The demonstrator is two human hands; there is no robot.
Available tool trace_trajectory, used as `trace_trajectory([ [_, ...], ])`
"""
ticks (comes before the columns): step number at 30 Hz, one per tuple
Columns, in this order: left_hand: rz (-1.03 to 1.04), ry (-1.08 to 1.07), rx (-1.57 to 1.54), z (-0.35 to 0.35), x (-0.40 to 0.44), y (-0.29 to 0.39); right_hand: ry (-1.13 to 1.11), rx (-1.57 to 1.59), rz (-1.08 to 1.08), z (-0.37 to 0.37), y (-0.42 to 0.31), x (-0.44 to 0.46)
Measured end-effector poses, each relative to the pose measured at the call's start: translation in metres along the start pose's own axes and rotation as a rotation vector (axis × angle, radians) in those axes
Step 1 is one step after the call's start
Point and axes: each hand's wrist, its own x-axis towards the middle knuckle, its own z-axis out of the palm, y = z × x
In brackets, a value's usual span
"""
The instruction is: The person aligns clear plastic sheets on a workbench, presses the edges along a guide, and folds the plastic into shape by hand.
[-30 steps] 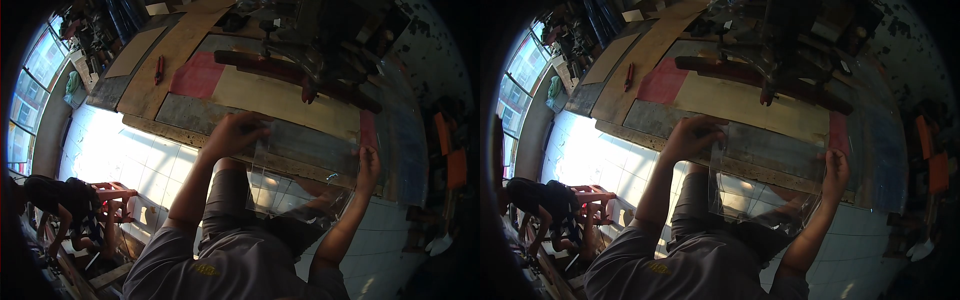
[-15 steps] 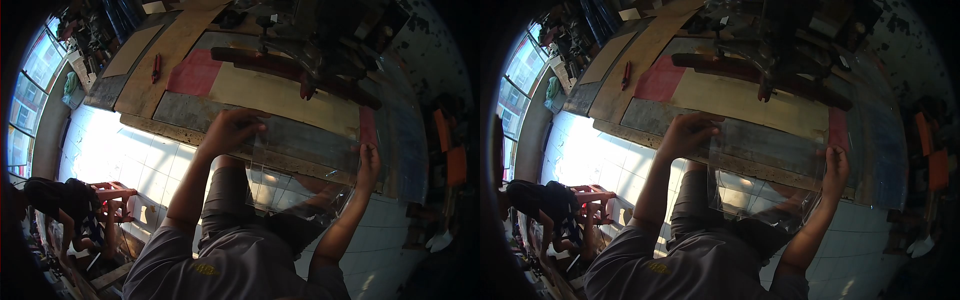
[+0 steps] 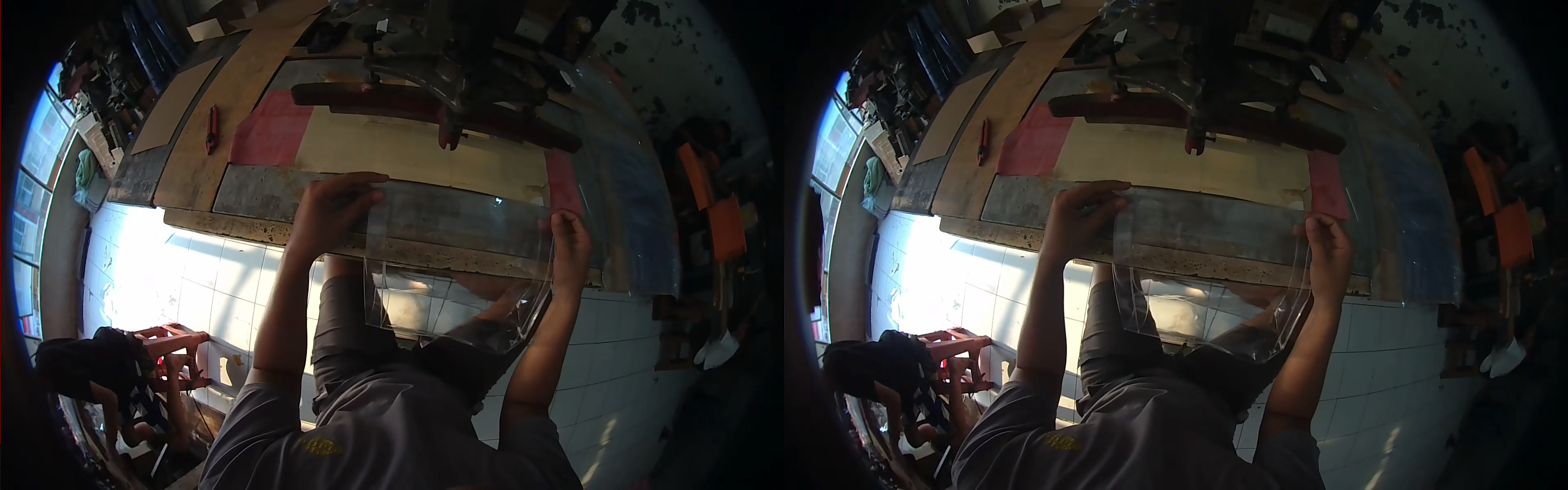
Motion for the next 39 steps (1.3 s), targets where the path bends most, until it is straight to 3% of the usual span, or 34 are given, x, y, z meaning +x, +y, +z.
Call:
trace_trajectory([
  [14, 0.081, 0.081, 0.090, 0.002, 0.003, 0.000, 0.004, 0.074, 0.031, -0.002, -0.002, 0.001],
  [23, -0.021, 0.125, 0.169, 0.002, 0.004, 0.012, -0.021, 0.084, 0.051, -0.003, 0.000, 0.001],
  [39, -0.094, 0.102, 0.036, -0.004, 0.006, -0.006, -0.110, -0.002, 0.001, -0.003, -0.001, -0.002],
])
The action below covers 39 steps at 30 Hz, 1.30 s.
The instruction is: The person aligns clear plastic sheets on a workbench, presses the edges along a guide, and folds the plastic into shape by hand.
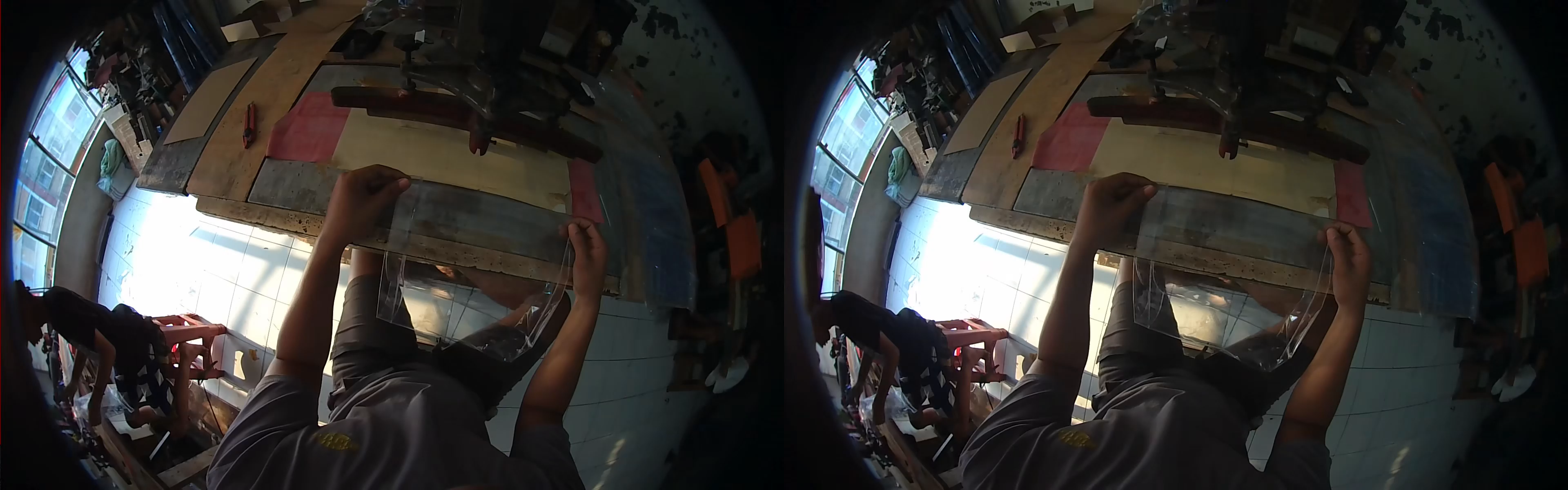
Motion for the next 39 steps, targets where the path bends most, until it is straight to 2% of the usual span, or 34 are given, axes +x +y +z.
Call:
trace_trajectory([
  [12, 0.073, 0.060, 0.027, -0.003, -0.010, 0.010, 0.021, -0.131, -0.052, 0.007, 0.004, -0.010],
  [15, 0.004, 0.065, 0.146, -0.004, -0.034, 0.019, 0.033, -0.132, -0.117, 0.013, 0.003, -0.034],
  [18, 0.151, 0.155, 0.252, 0.004, -0.069, -0.009, 0.044, -0.218, -0.197, 0.019, 0.003, -0.064],
  [21, 0.540, 0.311, 0.403, 0.019, -0.079, -0.030, 0.148, -0.213, -0.494, 0.034, 0.033, -0.074],
  [25, 0.731, 0.445, 0.557, 0.030, -0.076, -0.055, 0.294, -0.428, -0.649, 0.049, 0.042, -0.072],
  [28, 0.719, 0.441, 0.643, 0.031, -0.075, -0.062, 0.335, -0.757, -0.693, 0.052, 0.032, -0.071],
  [31, 0.799, 0.511, 0.615, 0.036, -0.069, -0.074, 0.427, -0.863, -0.794, 0.055, 0.043, -0.065],
  [39, 0.837, 0.493, 0.616, 0.032, -0.070, -0.067, 0.431, -0.803, -0.792, 0.056, 0.035, -0.066],
])
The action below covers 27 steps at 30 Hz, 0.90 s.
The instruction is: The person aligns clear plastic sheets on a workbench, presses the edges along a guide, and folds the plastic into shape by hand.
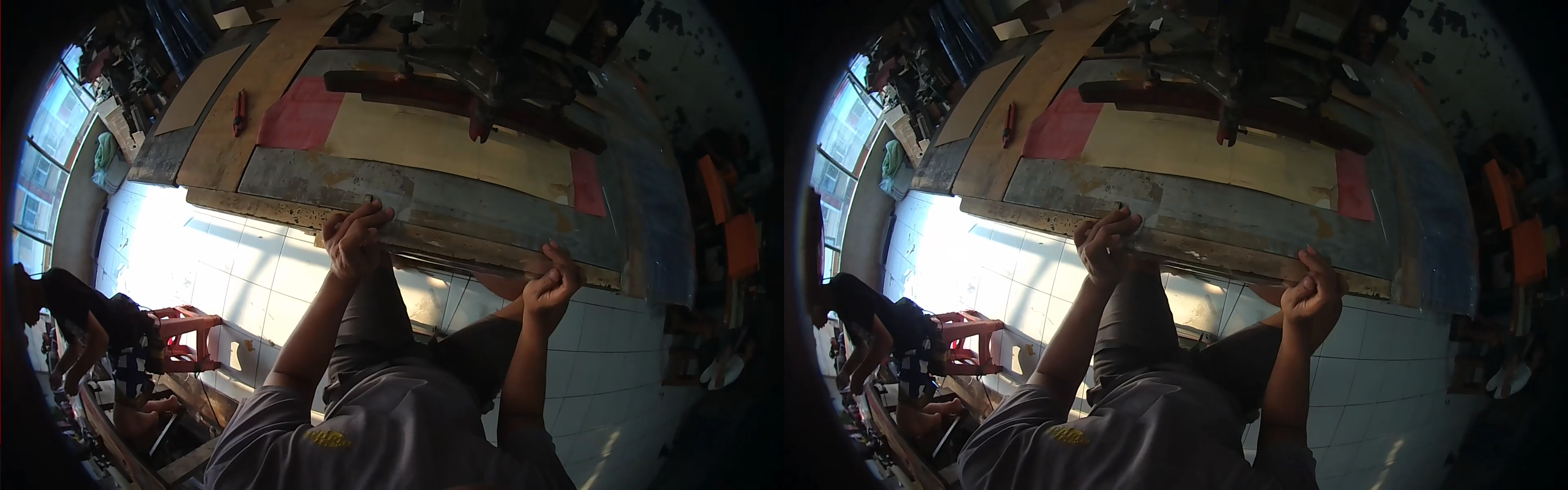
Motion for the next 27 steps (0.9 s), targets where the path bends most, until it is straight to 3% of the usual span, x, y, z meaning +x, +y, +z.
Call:
trace_trajectory([
  [4, 0.006, 0.062, -0.080, -0.012, 0.010, 0.001, 0.003, 0.219, 0.099, -0.012, 0.007, 0.003],
  [5, -0.112, 0.041, -0.155, -0.018, 0.012, 0.004, 0.034, 0.388, 0.208, -0.016, 0.013, -0.002],
  [8, -0.461, -0.033, -0.386, -0.044, 0.030, 0.027, -0.113, 0.514, 0.554, -0.045, 0.003, 0.031],
  [9, -0.564, -0.051, -0.465, -0.056, 0.053, 0.040, -0.064, 0.547, 0.629, -0.050, -0.007, 0.043],
  [14, -0.813, -0.113, -0.620, -0.061, 0.081, 0.050, -0.113, 0.625, 0.747, -0.062, -0.012, 0.066],
  [17, -0.884, -0.099, -0.624, -0.068, 0.093, 0.057, -0.108, 0.645, 0.781, -0.057, -0.012, 0.065],
  [27, -0.827, 0.050, -0.650, -0.047, 0.070, 0.041, -0.117, 0.618, 0.819, -0.045, -0.013, 0.062],
])
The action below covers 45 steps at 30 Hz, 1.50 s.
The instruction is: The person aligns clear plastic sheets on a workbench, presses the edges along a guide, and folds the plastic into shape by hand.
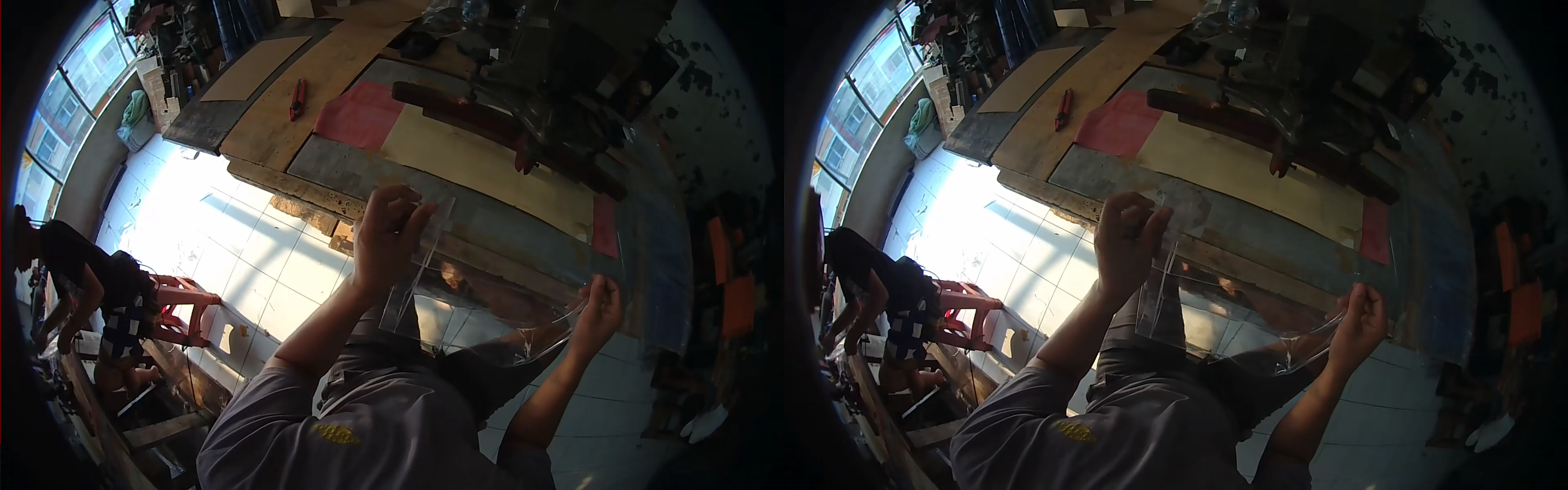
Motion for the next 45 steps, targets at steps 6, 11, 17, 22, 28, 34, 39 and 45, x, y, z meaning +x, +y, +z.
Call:
trace_trajectory([
  [6, 0.331, 0.030, 0.233, -0.001, 0.006, -0.008, -0.044, -0.001, 0.066, 0.004, 0.010, 0.003],
  [11, 0.031, -0.064, 0.171, -0.005, 0.016, -0.005, -0.052, -0.048, 0.108, 0.009, 0.013, 0.012],
  [17, -0.092, -0.276, 0.142, -0.005, 0.052, 0.002, -0.134, -0.173, 0.108, 0.015, 0.015, 0.057],
  [22, -0.156, -0.463, 0.347, 0.006, 0.095, -0.009, -0.242, -0.273, -0.090, 0.044, 0.031, 0.103],
  [28, 0.046, -0.605, 0.512, 0.028, 0.143, -0.051, -0.370, -0.611, -0.249, 0.063, 0.045, 0.146],
  [34, 0.090, -0.708, 0.546, 0.041, 0.169, -0.069, -0.417, -0.674, -0.366, 0.066, 0.056, 0.165],
  [39, 0.091, -0.734, 0.605, 0.042, 0.171, -0.059, -0.564, -0.659, -0.284, 0.053, 0.043, 0.164],
  [45, -0.003, -0.738, 0.599, 0.047, 0.175, -0.057, -0.622, -0.639, -0.175, 0.053, 0.033, 0.166],
])
